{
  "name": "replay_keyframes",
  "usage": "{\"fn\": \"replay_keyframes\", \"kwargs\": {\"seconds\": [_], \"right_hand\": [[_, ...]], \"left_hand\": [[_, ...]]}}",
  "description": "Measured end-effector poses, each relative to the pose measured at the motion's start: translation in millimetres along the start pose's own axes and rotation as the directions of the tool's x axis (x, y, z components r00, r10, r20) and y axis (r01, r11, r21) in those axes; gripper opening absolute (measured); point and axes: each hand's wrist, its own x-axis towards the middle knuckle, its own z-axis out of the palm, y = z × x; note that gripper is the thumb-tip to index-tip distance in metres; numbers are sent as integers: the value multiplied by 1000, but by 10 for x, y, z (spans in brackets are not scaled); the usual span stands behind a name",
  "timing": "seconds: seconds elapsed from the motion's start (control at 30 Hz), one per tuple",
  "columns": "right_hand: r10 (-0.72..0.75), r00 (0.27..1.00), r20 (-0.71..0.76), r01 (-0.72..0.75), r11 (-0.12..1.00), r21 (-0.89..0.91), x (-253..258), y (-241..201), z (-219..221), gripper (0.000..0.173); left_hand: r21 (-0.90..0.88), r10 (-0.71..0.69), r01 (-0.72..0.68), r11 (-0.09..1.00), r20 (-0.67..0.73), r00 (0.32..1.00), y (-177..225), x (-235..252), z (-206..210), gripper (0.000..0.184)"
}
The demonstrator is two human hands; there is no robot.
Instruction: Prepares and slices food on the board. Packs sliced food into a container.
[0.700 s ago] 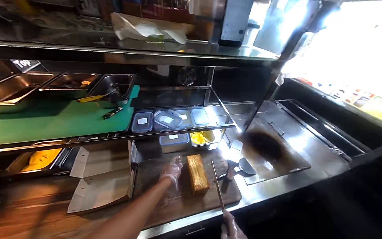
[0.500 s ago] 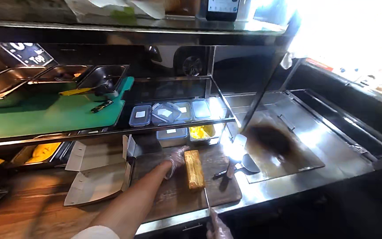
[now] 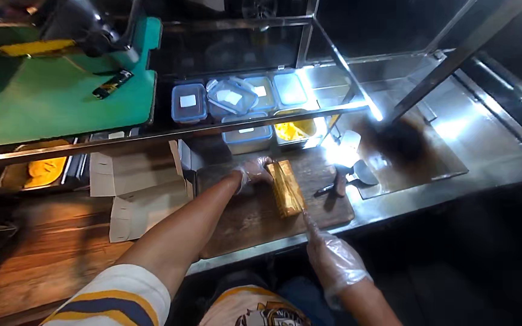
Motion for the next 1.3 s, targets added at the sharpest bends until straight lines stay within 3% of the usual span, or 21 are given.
{"fn": "replay_keyframes", "kwargs": {"seconds": [0.17, 0.33, 0.43, 0.5, 0.63, 0.83, 1.03, 1.2, 1.3], "right_hand": [[57, 998, 29, -56, 998, -37, -31, -180, -120, 61], [50, 999, -8, -51, 999, -14, 47, -319, -217, 59], [14, 1000, -23, -14, 1000, 16, 223, -398, -293, 65], [5, 999, -45, -4, 1000, 24, 198, -384, -335, 65], [16, 1000, -18, -16, 999, 43, -130, -264, -332, 57], [3, 997, -81, 3, 996, 84, 430, -481, -280, 68], [40, 998, 55, -42, 998, 37, -125, -141, -186, 58], [-29, 996, -88, 39, 993, 113, 416, -227, -52, 65], [-36, 998, -46, 38, 998, 53, 0, 31, -52, 60]], "left_hand": [[-19, 57, -56, 998, 57, 997, -90, 65, -135, 48], [-151, 112, -94, 984, 114, 987, -180, 131, -180, 53], [-60, 100, -92, 994, 139, 985, -151, 129, -197, 45], [43, 87, -92, 995, 112, 990, -133, 116, -214, 38], [161, 11, -24, 987, 78, 997, -122, 119, -244, 43], [315, -41, 44, 948, -15, 999, -31, 137, -107, 39], [328, -82, 95, 940, -52, 995, 36, 87, -79, 37], [343, -89, 114, 932, -87, 992, 54, 86, -25, 35], [321, -50, 99, 942, -158, 986, 104, 8, 13, 34]]}}
